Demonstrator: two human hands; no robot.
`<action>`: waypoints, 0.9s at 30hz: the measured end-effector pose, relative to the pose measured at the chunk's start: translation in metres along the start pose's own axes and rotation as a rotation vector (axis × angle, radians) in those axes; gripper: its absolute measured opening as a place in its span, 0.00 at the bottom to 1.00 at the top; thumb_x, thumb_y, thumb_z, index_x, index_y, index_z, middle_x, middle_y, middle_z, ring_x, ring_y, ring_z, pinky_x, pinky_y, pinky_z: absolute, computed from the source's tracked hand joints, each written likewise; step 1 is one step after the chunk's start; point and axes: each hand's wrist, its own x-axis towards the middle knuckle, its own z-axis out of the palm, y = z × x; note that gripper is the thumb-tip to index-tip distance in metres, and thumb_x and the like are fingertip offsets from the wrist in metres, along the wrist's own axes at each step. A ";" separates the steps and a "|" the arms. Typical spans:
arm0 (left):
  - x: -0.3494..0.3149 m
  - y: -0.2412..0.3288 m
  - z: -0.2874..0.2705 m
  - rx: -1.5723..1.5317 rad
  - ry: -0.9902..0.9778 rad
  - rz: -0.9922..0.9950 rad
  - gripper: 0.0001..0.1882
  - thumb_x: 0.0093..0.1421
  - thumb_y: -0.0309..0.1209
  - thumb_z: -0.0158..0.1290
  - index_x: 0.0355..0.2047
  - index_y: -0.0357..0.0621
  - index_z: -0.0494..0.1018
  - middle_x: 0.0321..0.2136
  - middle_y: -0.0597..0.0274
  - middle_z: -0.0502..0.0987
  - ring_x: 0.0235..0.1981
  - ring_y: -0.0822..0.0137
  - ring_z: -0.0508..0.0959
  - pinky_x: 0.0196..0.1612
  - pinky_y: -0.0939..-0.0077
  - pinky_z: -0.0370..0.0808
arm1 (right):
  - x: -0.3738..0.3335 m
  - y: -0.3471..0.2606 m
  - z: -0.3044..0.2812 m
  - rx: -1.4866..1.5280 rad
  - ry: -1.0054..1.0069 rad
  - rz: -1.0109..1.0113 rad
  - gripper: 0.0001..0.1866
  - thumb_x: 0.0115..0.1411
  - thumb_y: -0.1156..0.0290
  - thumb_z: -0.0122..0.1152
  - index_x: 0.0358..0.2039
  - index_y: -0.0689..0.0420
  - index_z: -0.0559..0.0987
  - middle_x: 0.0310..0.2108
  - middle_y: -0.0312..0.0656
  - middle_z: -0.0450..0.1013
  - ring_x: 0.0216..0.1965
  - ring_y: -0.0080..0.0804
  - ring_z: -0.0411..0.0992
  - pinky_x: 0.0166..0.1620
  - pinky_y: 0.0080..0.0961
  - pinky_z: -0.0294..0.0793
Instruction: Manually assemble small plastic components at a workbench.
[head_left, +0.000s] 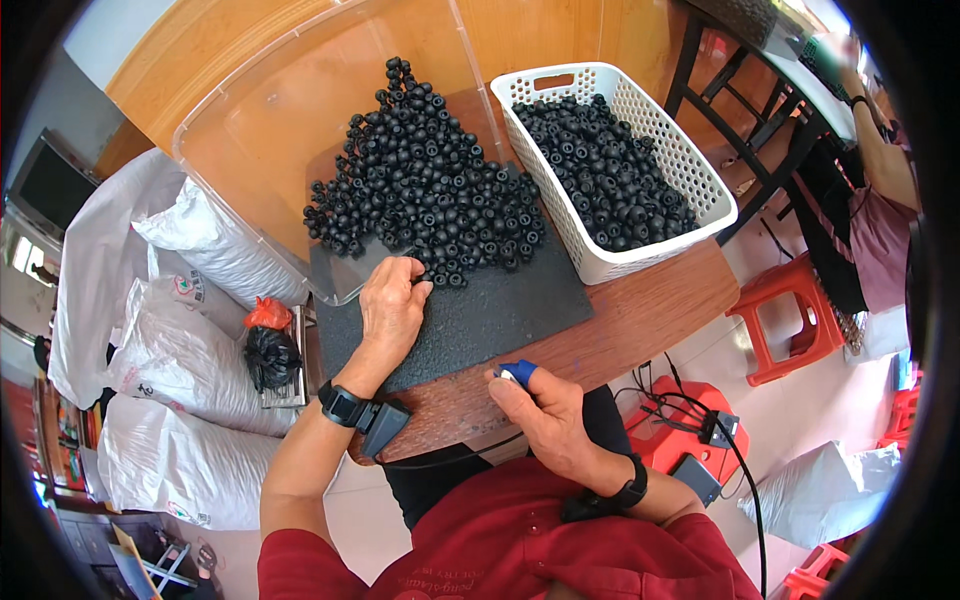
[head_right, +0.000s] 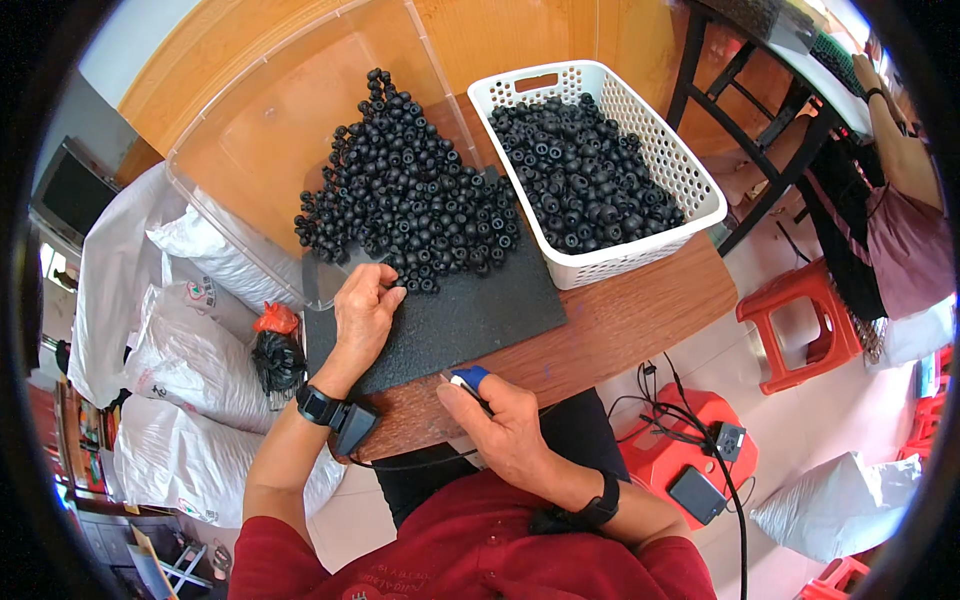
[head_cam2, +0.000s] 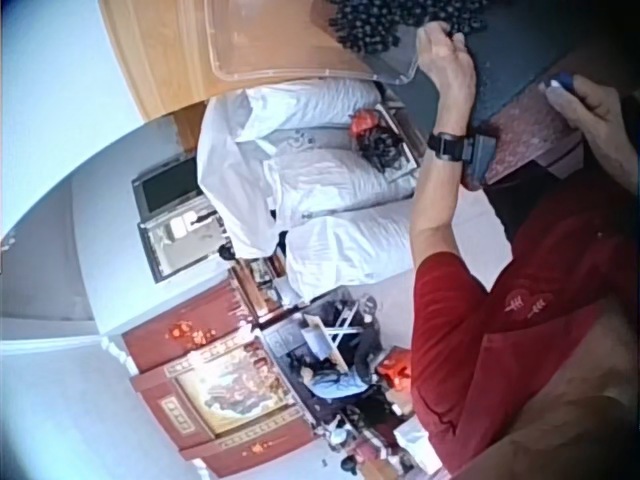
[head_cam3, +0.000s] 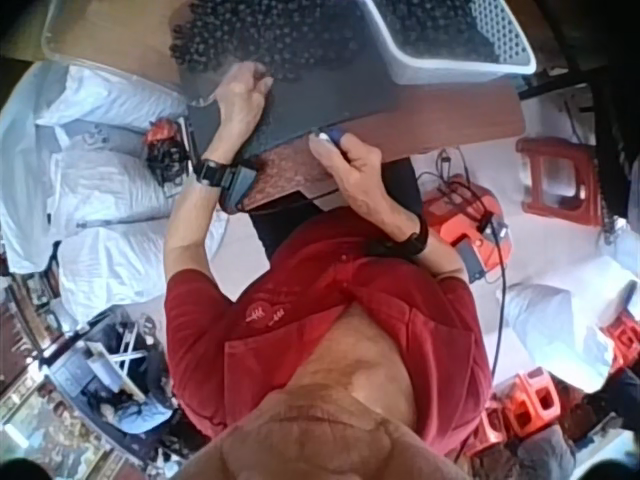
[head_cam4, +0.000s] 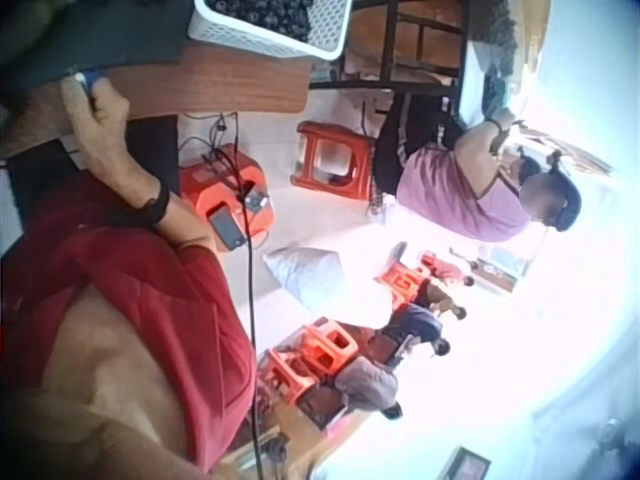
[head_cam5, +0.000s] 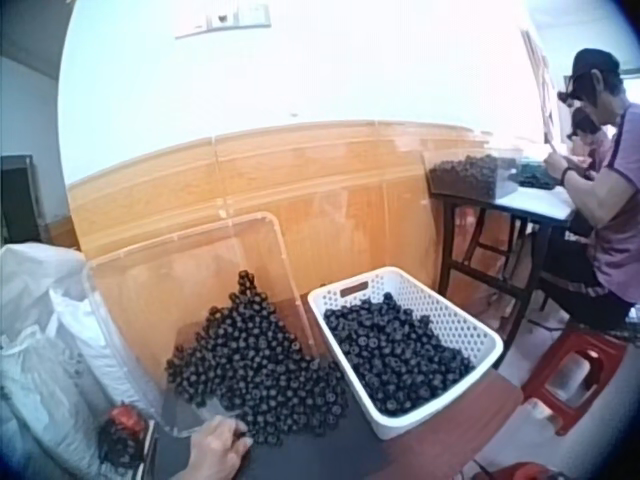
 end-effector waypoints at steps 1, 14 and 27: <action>0.000 0.000 0.000 -0.007 0.021 0.010 0.13 0.46 0.18 0.61 0.32 0.35 0.71 0.27 0.58 0.73 0.23 0.66 0.75 0.28 0.74 0.73 | 0.000 0.000 0.001 0.001 -0.004 -0.004 0.08 0.63 0.70 0.56 0.34 0.64 0.76 0.21 0.29 0.64 0.25 0.13 0.58 0.26 0.17 0.61; -0.024 0.042 -0.051 -1.101 -0.213 -0.776 0.11 0.55 0.23 0.50 0.38 0.33 0.76 0.25 0.63 0.74 0.20 0.75 0.71 0.26 0.81 0.68 | 0.003 -0.001 0.001 -0.050 0.022 -0.029 0.08 0.62 0.71 0.58 0.34 0.64 0.76 0.20 0.33 0.64 0.24 0.14 0.59 0.25 0.17 0.61; -0.055 0.097 -0.047 -1.479 -0.270 -0.829 0.15 0.60 0.23 0.53 0.48 0.31 0.71 0.33 0.57 0.78 0.27 0.71 0.75 0.30 0.78 0.73 | 0.013 0.001 0.011 -0.084 0.090 -0.119 0.08 0.58 0.72 0.61 0.27 0.62 0.74 0.20 0.42 0.72 0.23 0.23 0.72 0.25 0.23 0.69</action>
